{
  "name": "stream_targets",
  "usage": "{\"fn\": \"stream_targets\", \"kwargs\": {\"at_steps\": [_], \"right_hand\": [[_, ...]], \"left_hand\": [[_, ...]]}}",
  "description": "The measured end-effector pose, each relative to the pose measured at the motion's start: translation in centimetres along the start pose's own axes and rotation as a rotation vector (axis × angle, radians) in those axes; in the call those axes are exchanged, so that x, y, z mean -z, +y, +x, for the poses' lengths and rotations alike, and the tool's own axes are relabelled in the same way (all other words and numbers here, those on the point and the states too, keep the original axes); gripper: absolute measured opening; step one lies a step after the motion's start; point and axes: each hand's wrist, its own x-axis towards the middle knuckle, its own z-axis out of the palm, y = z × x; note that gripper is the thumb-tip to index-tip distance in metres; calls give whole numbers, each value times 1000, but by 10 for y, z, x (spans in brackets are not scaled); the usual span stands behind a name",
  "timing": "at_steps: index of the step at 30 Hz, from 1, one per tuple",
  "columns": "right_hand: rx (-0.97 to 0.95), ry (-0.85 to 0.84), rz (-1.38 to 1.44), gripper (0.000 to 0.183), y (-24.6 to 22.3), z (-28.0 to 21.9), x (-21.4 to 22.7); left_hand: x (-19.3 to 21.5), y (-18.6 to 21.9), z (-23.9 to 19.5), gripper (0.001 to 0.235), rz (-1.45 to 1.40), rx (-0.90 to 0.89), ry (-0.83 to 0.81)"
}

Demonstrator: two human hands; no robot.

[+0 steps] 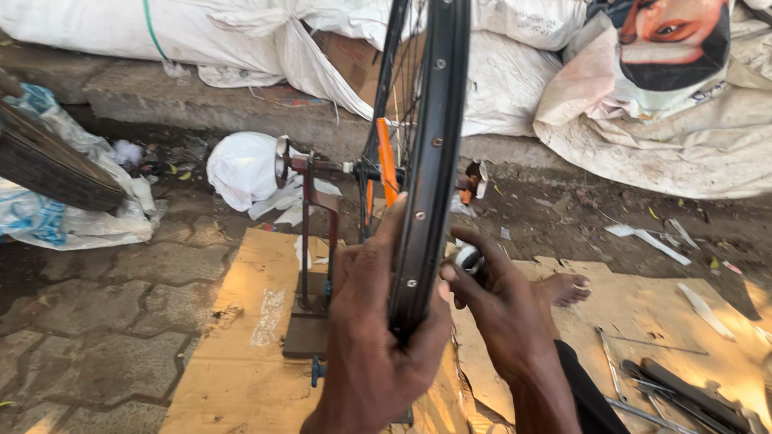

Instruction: The person sits on a cardboard sheet and works on a bicycle wheel mounted on a truing stand. They repeatedly rotate the wheel and use a small metal tool to adjust the spokes and rim, checking alignment by hand.

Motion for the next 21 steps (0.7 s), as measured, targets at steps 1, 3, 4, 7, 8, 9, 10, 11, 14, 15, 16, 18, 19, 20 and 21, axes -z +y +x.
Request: {"fn": "stream_targets", "kwargs": {"at_steps": [1,3,4,7,8,9,10,11,14,15,16,18,19,20,21], "right_hand": [[22,18,-20,49,-3,-1,1],[96,35,-6,51,-11,-1,2],[150,35,28,50,-14,-1,2],[260,-10,103,49,-20,1,1],[286,-32,123,49,-21,0,1],[315,-50,140,50,-22,1,0],[345,-69,157,50,-22,1,-1],[374,-90,175,50,-23,1,-3],[418,-144,240,52,-25,1,-9],[436,-133,263,54,-27,2,-11],[453,-122,287,56,-29,3,-13],[489,-107,327,54,-28,4,-15],[511,-101,342,51,-27,5,-17],[533,-96,358,47,-26,8,-18],[568,-103,429,46,-26,12,-19]], "left_hand": [[-2,-2,-2,74,-7,21,8],[-6,-7,-6,75,-18,61,25],[-8,-10,-8,74,-31,54,32],[-11,-17,-14,73,-63,50,44],[-12,-19,-17,73,-76,60,41],[-13,-21,-18,73,-88,68,40],[-13,-22,-19,73,-100,23,43],[-12,-22,-20,73,-110,-21,47],[-11,-23,-20,73,-129,-30,42],[-11,-23,-19,74,-136,-18,38],[-10,-22,-17,73,-134,-1,35],[-10,-21,-18,71,-128,41,30],[-10,-22,-18,70,-112,18,36],[-10,-22,-18,69,-96,-5,42],[-10,-23,-18,68,-79,-29,48]]}}
